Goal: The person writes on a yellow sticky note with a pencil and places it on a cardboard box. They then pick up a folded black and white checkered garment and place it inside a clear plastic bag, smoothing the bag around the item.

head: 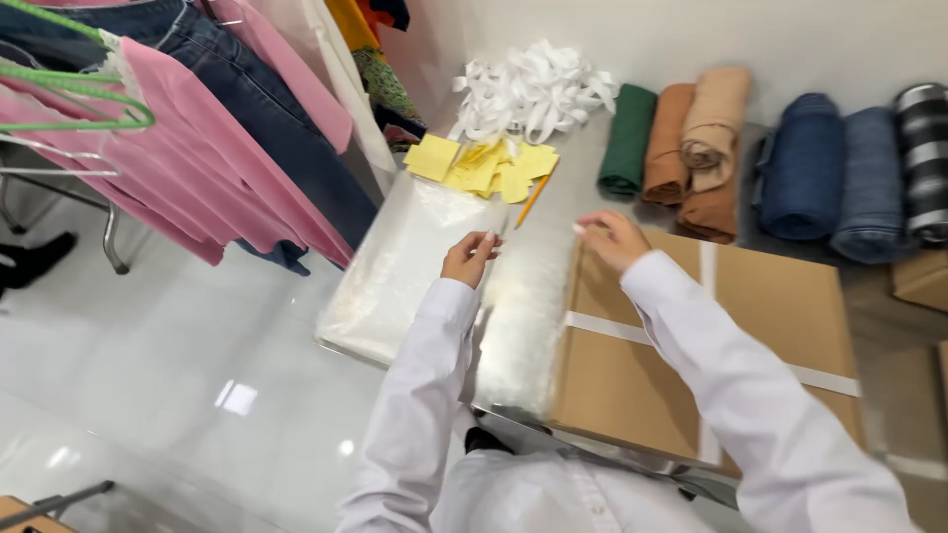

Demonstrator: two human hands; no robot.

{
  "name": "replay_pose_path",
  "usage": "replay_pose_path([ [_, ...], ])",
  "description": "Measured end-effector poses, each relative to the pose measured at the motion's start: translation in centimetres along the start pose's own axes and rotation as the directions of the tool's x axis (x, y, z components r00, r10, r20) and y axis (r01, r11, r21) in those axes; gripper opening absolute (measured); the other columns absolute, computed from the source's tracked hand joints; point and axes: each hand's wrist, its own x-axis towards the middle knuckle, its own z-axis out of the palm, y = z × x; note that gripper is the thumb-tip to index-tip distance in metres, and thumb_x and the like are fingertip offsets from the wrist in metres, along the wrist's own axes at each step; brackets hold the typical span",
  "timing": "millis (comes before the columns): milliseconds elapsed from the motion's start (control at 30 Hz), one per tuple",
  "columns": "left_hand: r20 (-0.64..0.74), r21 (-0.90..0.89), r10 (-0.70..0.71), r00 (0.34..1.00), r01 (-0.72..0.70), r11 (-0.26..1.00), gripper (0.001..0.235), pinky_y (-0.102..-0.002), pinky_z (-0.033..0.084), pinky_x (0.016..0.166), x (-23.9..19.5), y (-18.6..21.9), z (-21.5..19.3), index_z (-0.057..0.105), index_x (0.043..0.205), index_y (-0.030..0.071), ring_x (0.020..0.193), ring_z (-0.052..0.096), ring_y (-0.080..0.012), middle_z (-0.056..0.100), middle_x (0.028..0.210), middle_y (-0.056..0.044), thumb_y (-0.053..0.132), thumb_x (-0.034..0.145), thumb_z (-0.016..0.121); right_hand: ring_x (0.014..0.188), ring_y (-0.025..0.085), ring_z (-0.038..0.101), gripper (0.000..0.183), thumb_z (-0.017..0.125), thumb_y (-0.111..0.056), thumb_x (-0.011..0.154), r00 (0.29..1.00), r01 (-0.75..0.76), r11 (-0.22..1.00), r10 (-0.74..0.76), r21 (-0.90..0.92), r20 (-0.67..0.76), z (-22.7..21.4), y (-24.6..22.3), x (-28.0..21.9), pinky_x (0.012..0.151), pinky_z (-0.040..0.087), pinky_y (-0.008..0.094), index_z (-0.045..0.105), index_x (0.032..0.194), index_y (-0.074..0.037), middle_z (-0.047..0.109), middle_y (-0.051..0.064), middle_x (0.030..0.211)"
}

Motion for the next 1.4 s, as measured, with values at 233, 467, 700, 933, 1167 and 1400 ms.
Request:
replay_pose_path([
  [233,0.046,-0.152,0.043,0.998,-0.035,0.988,0.025,-0.029,0.053,0.077,7.4,-4.8,-3.8,0.073,0.113,0.016,0.097,0.073,-0.0251,0.076,0.108,-0.009,0.036,0.104,0.060,0.113,0.025,0.069,0.036,0.070,-0.044,0.087,0.968,-0.220,0.893,0.248,-0.393,0.023,11.6,10.9,16.8,0.097,0.055,0.043,0.074,0.115,-0.022,0.076,0.004,0.110],
  [467,0.177,-0.122,-0.045,0.983,0.067,0.990,0.020,-0.029,0.055,0.083,9.6,-4.9,-3.4,0.076,0.107,0.020,0.094,0.075,-0.0211,0.077,0.105,-0.005,0.035,0.101,0.065,0.083,0.031,0.069,0.042,0.068,-0.045,0.083,0.816,-0.536,0.756,0.578,-0.376,0.000,14.7,6.9,19.0,0.068,0.056,0.046,0.076,0.093,-0.005,0.072,0.014,0.088],
  [700,0.200,-0.018,-0.066,0.978,0.071,0.997,0.020,-0.031,0.056,0.086,16.3,-8.4,-0.5,0.076,0.106,0.023,0.091,0.076,-0.0201,0.078,0.101,-0.002,0.038,0.101,0.065,0.043,0.018,0.058,0.020,0.069,-0.015,0.072,0.709,-0.682,0.674,0.704,0.285,0.031,16.6,9.1,19.5,0.040,0.054,0.036,0.066,0.072,0.005,0.058,0.011,0.053],
  [933,0.159,0.336,0.473,0.866,-0.499,0.799,0.025,-0.046,0.050,0.104,19.8,-7.5,3.9,0.071,0.118,0.019,0.126,0.059,-0.0401,0.060,0.132,-0.011,0.032,0.096,0.068,0.049,0.018,0.063,0.023,0.062,-0.012,0.086,0.807,-0.314,0.630,0.572,0.710,-0.150,12.6,2.4,17.9,0.045,0.059,0.032,0.051,0.105,-0.007,0.062,0.012,0.065],
  [1167,0.154,0.590,0.727,0.669,-0.653,0.476,0.032,-0.041,0.045,0.098,20.0,-10.7,5.4,0.071,0.122,0.014,0.129,0.057,-0.0303,0.063,0.132,-0.011,0.029,0.095,0.065,0.100,0.028,0.069,0.015,0.061,-0.018,0.101,0.875,-0.222,0.957,0.281,0.188,-0.393,8.9,5.7,20.9,0.085,0.056,0.040,0.066,0.111,-0.008,0.074,0.018,0.109],
  [1400,0.185,0.616,0.692,0.698,-0.631,0.472,0.035,-0.043,0.041,0.102,20.1,-11.1,5.5,0.070,0.123,0.017,0.133,0.055,-0.0265,0.062,0.136,-0.006,0.031,0.092,0.064,0.085,0.015,0.071,0.022,0.076,-0.005,0.081,0.894,-0.262,0.944,0.316,0.201,-0.317,10.1,10.8,23.9,0.083,0.056,0.030,0.060,0.093,-0.014,0.076,0.004,0.097],
])
